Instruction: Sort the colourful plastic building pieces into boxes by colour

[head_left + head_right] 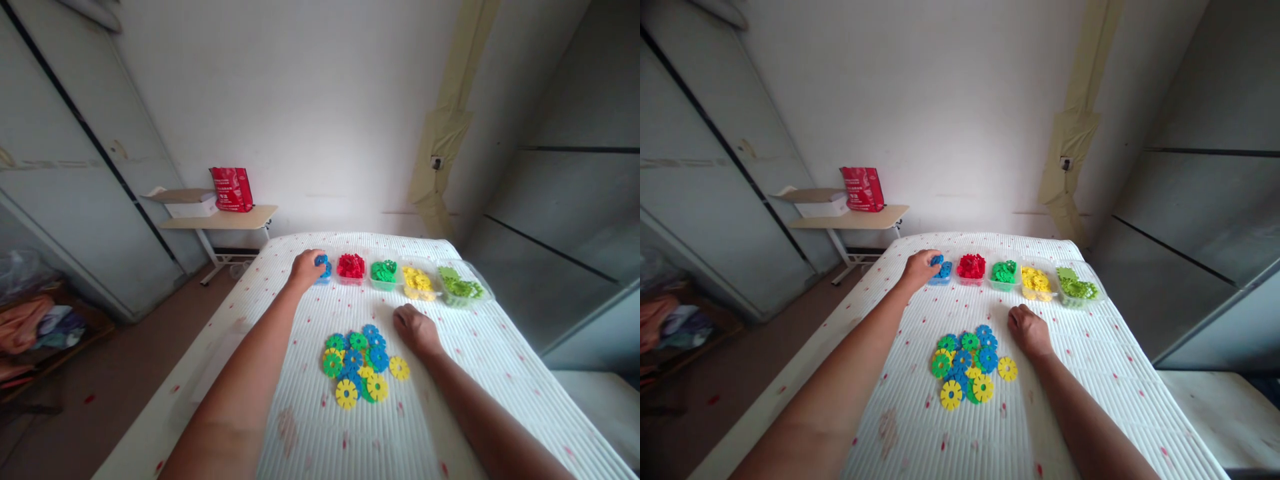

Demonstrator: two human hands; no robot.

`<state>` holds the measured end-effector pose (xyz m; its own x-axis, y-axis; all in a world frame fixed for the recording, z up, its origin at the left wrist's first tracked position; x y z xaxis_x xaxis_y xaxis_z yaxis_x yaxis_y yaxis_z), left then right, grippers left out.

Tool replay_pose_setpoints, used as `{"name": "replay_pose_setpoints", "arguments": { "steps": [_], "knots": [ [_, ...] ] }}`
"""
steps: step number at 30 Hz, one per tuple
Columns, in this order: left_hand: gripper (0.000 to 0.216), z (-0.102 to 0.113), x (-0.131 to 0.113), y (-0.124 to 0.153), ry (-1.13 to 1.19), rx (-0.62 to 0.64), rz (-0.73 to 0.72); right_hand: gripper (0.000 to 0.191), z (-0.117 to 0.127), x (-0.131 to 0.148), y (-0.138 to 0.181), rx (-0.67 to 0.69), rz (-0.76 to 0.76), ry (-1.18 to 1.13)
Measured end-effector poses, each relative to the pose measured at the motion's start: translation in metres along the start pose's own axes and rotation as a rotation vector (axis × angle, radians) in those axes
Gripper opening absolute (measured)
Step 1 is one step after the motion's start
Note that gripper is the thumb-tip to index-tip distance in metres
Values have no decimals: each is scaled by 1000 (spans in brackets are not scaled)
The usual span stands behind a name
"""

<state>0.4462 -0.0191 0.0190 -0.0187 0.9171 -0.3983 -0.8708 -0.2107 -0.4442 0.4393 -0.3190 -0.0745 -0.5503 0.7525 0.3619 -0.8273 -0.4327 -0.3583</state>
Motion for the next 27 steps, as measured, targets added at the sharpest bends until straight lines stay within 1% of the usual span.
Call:
{"name": "replay_pose_setpoints", "arguments": {
  "steps": [2,3,4,6,8,11,14,17,20,23,25,27],
  "knots": [
    [39,-4,2,-16,-31,-57,38,24,0,-1,0,3,-7,2],
    [38,-6,2,-19,-41,-79,52,24,0,-1,0,5,-8,0],
    [37,-9,2,-18,-44,-96,59,24,-1,-2,0,6,-10,-2],
    [33,-13,1,-4,-22,-117,50,24,-1,-3,0,9,-7,-11],
    [32,-16,-2,22,18,-115,17,23,-1,-4,0,7,-3,-23],
    [31,-20,-4,71,41,-59,-5,22,1,-2,0,3,-9,-37],
    [34,-25,3,117,37,12,38,22,2,-1,1,8,-25,-51],
    [34,-27,17,147,22,17,91,22,3,-1,2,1,-36,-86],
    [33,-27,28,158,48,-26,81,22,5,-5,1,1,-65,-187],
    [32,-27,35,158,99,-71,68,21,8,-9,4,27,-156,-411],
    [30,-28,37,157,117,-88,73,22,10,-4,10,86,-194,-574],
    [29,-27,38,156,125,-94,77,30,12,10,19,180,-138,-683]
  ]
}}
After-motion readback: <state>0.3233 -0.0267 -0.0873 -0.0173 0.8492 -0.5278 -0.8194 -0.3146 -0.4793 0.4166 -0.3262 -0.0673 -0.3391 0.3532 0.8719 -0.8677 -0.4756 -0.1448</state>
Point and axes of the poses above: each hand's wrist, its own y-axis away from the middle knuckle, its own z-axis out of the back of the hand, x = y × z, the point moved 3 cm from there along -y, towards the middle knuckle, and after that the axes turned 11 degrees about -y, right-handed, at the moved point
